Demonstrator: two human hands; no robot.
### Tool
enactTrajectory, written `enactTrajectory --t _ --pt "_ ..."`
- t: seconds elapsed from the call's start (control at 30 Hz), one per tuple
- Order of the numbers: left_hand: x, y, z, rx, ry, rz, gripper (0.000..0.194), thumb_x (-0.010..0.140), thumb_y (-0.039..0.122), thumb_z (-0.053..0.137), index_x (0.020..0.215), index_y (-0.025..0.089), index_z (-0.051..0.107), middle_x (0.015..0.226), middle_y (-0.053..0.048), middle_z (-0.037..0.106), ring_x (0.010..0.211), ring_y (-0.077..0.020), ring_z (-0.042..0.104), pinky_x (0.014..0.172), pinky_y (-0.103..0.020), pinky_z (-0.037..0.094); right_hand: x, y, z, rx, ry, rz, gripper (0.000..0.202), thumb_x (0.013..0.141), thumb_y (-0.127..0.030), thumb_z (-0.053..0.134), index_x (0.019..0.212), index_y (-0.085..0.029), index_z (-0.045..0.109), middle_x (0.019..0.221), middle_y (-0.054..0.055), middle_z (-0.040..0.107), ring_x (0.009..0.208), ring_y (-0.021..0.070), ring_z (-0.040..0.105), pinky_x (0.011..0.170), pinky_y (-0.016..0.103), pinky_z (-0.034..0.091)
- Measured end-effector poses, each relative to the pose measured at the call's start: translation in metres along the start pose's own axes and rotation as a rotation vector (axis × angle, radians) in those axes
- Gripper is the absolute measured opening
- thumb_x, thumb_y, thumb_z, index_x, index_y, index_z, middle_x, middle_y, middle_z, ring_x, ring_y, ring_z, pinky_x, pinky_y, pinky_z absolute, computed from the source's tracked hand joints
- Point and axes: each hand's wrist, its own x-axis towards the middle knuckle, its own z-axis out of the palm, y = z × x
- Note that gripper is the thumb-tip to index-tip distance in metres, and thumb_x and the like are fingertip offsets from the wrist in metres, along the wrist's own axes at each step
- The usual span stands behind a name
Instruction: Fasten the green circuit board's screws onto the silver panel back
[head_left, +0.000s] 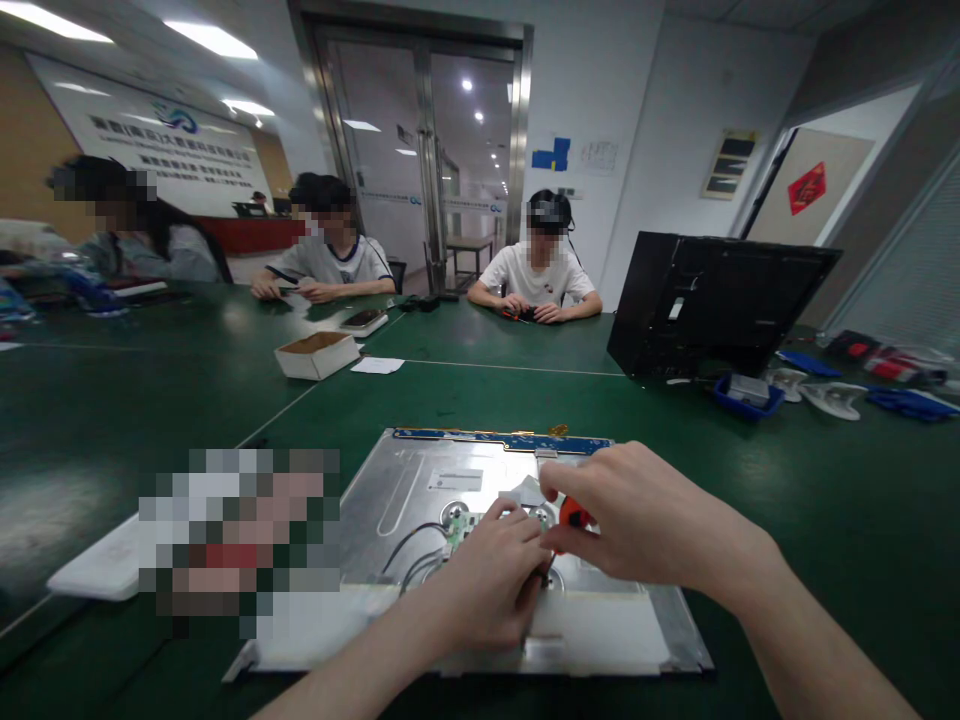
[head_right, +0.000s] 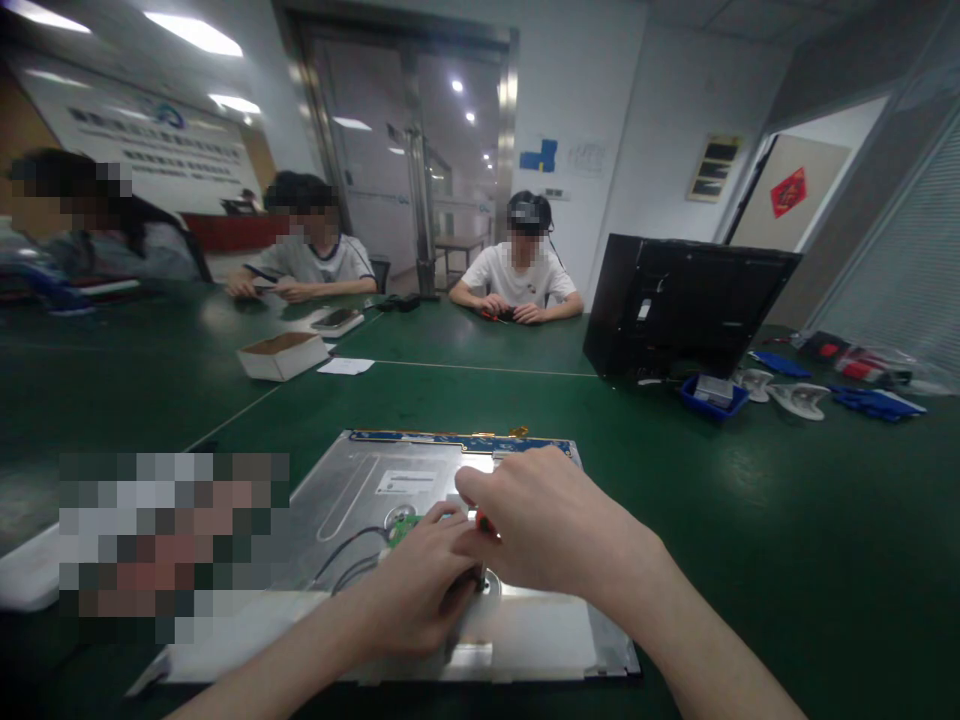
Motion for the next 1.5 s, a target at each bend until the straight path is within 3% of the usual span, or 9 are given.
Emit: enactTrajectory --t 0.13,0.37,0.6,0.9,1.13,1.37,1.5 --pt "0.0006 0.0006 0.0001 0.006 0.007 -0.014 0.016 0.076 0.015 0.053 0.091 0.020 0.057 0.097 -0.007 0.064 0.094 -0.0257 0.057 0.092 -0.044 0.035 -0.0009 -0.0012 -0.0021 0.016 -0.009 -0.005 0.014 0.085 -0.034 0.060 0.086 -0.021 0.058 0.074 0.001 0.067 0.064 0.0168 0.059 0.052 0.028 0.024" --pt "0.0010 0.0002 0.0003 -0.001 -0.010 -0.008 0.018 0.077 0.015 0.053 0.093 0.020 0.057 0.097 -0.006 0.064 0.094 -0.0251 0.057 0.092 -0.042 0.035 -0.0048 -0.0013 -0.0050 0.081 0.009 -0.086 0.008 0.080 -0.019 0.054 0.088 -0.019 0.056 0.087 0.002 0.066 0.067 0.0148 0.055 0.054 0.029 0.026" --pt "0.0008 0.0004 -0.0003 0.000 0.006 0.004 0.015 0.077 0.014 0.052 0.089 0.020 0.058 0.095 -0.006 0.064 0.091 -0.0247 0.057 0.092 -0.042 0.035 0.0008 -0.0009 0.0023 0.001 0.010 0.004 0.015 0.088 -0.034 0.055 0.093 -0.020 0.057 0.074 0.002 0.067 0.063 0.0177 0.059 0.052 0.028 0.024" --pt "-0.0002 -0.0003 0.0004 -0.005 -0.005 -0.005 0.019 0.076 0.015 0.053 0.093 0.021 0.058 0.096 -0.006 0.064 0.093 -0.0249 0.057 0.094 -0.044 0.034 -0.0043 -0.0002 -0.0027 0.061 -0.003 -0.075 0.017 0.080 -0.018 0.053 0.097 -0.020 0.053 0.090 0.003 0.066 0.068 0.0167 0.057 0.054 0.028 0.029" --pt "0.0005 0.0013 -0.0003 -0.012 -0.004 -0.025 0.015 0.075 0.015 0.053 0.089 0.020 0.057 0.095 -0.006 0.064 0.092 -0.0247 0.057 0.093 -0.044 0.034 -0.0003 -0.0009 0.0013 0.042 -0.008 -0.023 0.017 0.086 -0.028 0.057 0.102 -0.022 0.055 0.086 0.002 0.069 0.074 0.0198 0.063 0.054 0.028 0.030" --pt "0.0006 0.0000 0.0007 -0.018 -0.004 -0.004 0.016 0.077 0.014 0.053 0.091 0.020 0.057 0.094 -0.006 0.063 0.092 -0.0243 0.057 0.093 -0.042 0.034 -0.0071 -0.0015 -0.0036 0.100 0.015 -0.090 0.021 0.078 -0.019 0.054 0.099 -0.020 0.053 0.092 0.003 0.066 0.071 0.0172 0.057 0.055 0.029 0.027" --pt "0.0001 0.0005 -0.0005 -0.004 -0.004 -0.010 0.016 0.076 0.014 0.054 0.090 0.021 0.058 0.095 -0.005 0.064 0.093 -0.0248 0.057 0.095 -0.044 0.033 -0.0040 0.0005 -0.0003 0.072 0.020 -0.063 0.020 0.083 -0.019 0.051 0.103 -0.020 0.053 0.092 0.003 0.067 0.068 0.0175 0.059 0.053 0.029 0.026"
